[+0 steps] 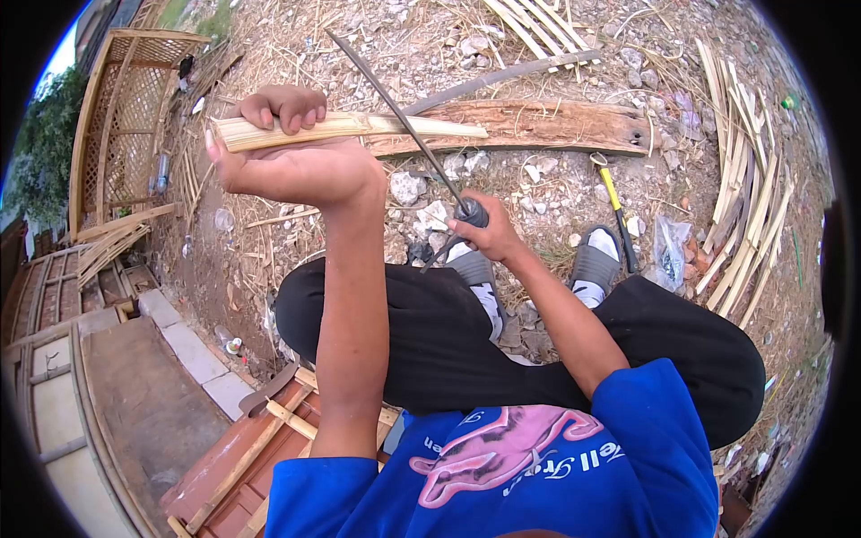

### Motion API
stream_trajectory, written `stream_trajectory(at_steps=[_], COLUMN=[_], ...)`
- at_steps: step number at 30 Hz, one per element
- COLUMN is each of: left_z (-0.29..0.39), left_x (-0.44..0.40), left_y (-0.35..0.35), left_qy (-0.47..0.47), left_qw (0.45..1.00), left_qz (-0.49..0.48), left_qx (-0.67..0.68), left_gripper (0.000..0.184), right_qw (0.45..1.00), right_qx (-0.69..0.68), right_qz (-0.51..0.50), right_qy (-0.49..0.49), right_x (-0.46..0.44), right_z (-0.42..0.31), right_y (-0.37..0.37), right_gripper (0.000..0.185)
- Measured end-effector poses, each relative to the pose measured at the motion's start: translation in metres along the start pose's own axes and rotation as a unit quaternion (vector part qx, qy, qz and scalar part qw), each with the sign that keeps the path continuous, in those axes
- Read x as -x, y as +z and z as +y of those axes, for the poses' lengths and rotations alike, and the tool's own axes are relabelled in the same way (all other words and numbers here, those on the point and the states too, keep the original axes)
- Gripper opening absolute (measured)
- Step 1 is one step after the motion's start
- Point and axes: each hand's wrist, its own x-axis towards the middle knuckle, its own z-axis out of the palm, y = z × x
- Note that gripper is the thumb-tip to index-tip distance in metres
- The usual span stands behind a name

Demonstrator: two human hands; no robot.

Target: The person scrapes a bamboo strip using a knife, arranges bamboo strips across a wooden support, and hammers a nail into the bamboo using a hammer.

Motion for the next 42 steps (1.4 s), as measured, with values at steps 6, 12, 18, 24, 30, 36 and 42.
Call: stream_trajectory(at_steps=[6, 12, 18, 24, 30, 36, 42], left_z=[0.004, 0.0, 0.003, 0.01, 0.008, 0.008, 0.046], left_x=[-0.001, 0.004, 0.0, -0.003, -0.009, -0.002, -0.024], left_y=[-0.01, 0.0, -0.006, -0.012, -0.024, -0.011, -0.013], left_qy=[-0.013, -0.033, -0.102, -0.139, -0.17, -0.139, -0.013], left_qw=[1.0, 0.985, 0.952, 0.932, 0.925, 0.939, 0.977], left_qz=[0.002, -0.152, -0.27, -0.317, -0.294, -0.291, -0.169], left_qx=[0.014, 0.071, 0.098, 0.108, 0.169, 0.12, 0.13], left_gripper=[0.045, 0.047, 0.058, 0.055, 0.059, 0.057, 0.059], right_qw=[0.948, 0.947, 0.991, 0.999, 0.946, 0.932, 0.881], right_qx=[0.011, -0.016, -0.064, -0.006, -0.065, 0.07, 0.38], right_qz=[0.148, 0.15, 0.044, -0.038, 0.14, 0.161, 0.227], right_qy=[0.282, 0.285, 0.106, 0.012, 0.284, 0.317, 0.168], right_x=[0.033, 0.031, -0.007, -0.015, 0.014, 0.046, 0.045], right_z=[0.096, 0.063, -0.015, -0.062, 0.063, 0.106, 0.095], right_y=[-0.057, -0.059, -0.016, -0.003, -0.064, -0.101, -0.071], right_gripper=[0.028, 0.028, 0.031, 0.039, 0.027, 0.035, 0.042])
